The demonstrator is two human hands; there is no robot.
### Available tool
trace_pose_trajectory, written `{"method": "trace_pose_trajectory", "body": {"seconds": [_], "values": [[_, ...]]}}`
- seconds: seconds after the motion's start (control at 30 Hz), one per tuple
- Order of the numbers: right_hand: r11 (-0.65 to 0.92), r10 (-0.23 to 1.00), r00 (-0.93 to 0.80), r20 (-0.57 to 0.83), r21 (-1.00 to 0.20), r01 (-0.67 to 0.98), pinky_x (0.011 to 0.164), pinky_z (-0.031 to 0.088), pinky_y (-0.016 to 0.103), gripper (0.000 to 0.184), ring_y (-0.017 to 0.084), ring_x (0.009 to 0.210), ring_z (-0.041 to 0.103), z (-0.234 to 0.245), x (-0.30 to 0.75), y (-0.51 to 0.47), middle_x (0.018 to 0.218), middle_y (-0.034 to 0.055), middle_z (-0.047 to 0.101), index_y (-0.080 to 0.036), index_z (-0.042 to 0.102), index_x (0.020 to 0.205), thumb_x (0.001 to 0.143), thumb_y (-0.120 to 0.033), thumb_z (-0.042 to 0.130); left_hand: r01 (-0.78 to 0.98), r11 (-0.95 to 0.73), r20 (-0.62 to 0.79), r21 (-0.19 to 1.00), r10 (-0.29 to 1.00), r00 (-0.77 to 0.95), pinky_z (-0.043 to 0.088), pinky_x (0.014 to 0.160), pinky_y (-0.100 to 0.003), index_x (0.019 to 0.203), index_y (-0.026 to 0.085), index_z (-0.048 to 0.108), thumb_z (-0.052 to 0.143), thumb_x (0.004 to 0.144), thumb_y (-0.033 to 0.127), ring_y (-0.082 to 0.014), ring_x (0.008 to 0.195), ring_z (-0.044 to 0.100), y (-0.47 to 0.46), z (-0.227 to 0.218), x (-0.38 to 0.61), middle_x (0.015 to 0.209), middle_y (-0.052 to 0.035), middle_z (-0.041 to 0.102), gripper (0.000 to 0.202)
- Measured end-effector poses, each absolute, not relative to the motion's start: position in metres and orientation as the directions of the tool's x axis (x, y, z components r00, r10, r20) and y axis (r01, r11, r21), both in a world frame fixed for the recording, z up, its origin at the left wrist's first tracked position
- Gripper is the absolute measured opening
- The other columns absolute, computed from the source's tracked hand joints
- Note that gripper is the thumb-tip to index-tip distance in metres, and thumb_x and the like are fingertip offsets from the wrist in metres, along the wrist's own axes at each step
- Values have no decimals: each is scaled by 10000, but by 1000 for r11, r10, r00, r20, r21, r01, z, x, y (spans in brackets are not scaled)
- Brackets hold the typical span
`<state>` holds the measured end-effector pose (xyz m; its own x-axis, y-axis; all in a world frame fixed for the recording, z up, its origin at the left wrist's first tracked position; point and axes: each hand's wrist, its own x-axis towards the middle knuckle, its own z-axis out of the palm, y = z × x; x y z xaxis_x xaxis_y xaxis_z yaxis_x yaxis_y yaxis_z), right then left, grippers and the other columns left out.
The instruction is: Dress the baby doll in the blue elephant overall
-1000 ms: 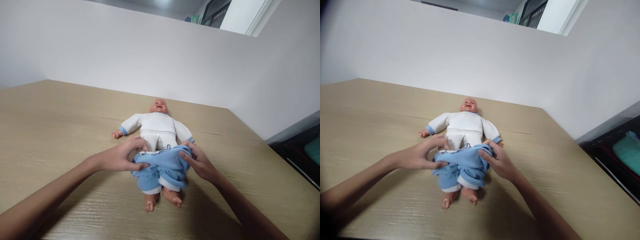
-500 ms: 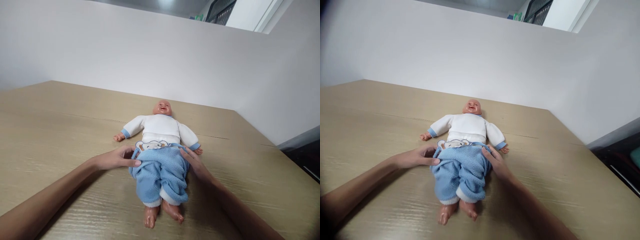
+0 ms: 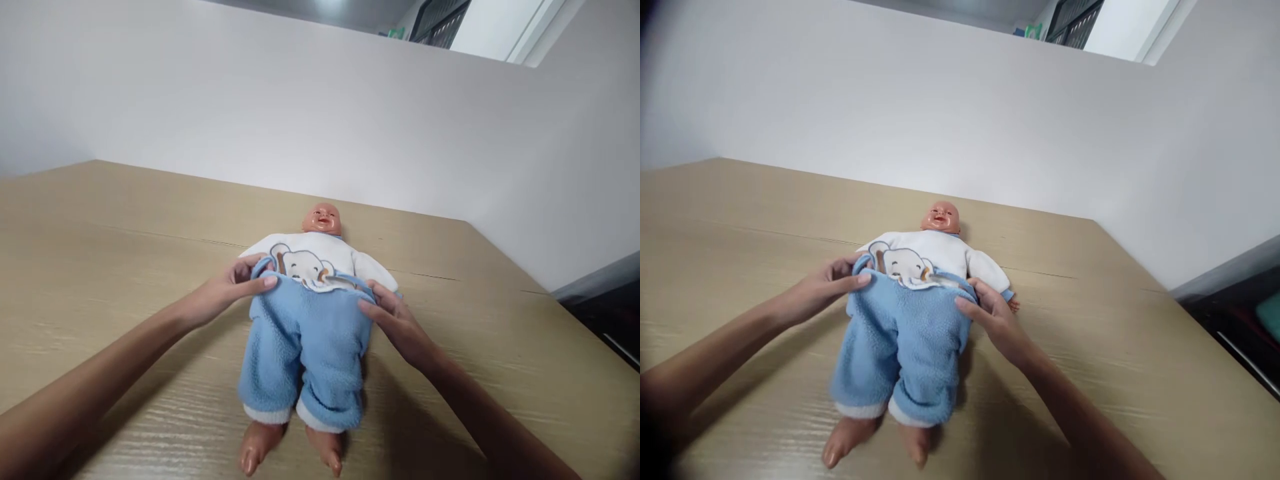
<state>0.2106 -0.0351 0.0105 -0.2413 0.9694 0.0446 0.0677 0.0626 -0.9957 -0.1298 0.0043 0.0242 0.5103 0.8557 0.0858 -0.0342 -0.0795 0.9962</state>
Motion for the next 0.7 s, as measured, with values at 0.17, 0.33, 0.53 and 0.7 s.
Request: {"method": "trace_pose_trajectory", "body": {"seconds": [0.17, 0.33, 0.53, 0.7], "values": [[75, 993, -95, 77, -997, -17, 898, 551, 313, 337, 202, 957, 675, 19, 197, 2, 1024, -3, 729, -272, 711, 1070, 875, -506, 855, 19, -123, 105, 992, 910, 400, 447, 733, -232, 1091, 210, 671, 787, 992, 535, -145, 836, 566, 27, 34, -113, 981, -7, 655, 360], [84, 994, -77, 75, -989, 122, 887, 540, 335, 429, 215, 924, 651, 0, 196, 19, 940, -6, 713, -248, 699, 1042, 871, -626, 808, 137, -110, 45, 984, 911, 410, 441, 788, -256, 1230, 182, 660, 782, 974, 596, -179, 959, 576, 42, 8, -112, 1081, -26, 642, 502], [74, 980, -196, 38, -982, 177, 986, 558, 401, 436, 255, 967, 682, -21, 210, 4, 923, 16, 745, -232, 742, 899, 950, -665, 740, 167, -23, -54, 986, 895, 443, 455, 804, -293, 1133, 173, 722, 767, 969, 625, -208, 943, 580, 35, -15, -128, 1025, -38, 666, 484], [-145, 984, -140, -111, -956, -255, 1095, 590, 433, 430, 306, 1195, 750, -27, 194, -3, 1156, 53, 832, -276, 782, 1191, 969, -642, 749, -110, 194, -131, 975, 896, 425, 434, 705, -254, 1130, 185, 748, 909, 827, 622, -156, 790, 559, 34, -28, -118, 921, -16, 671, 556]]}}
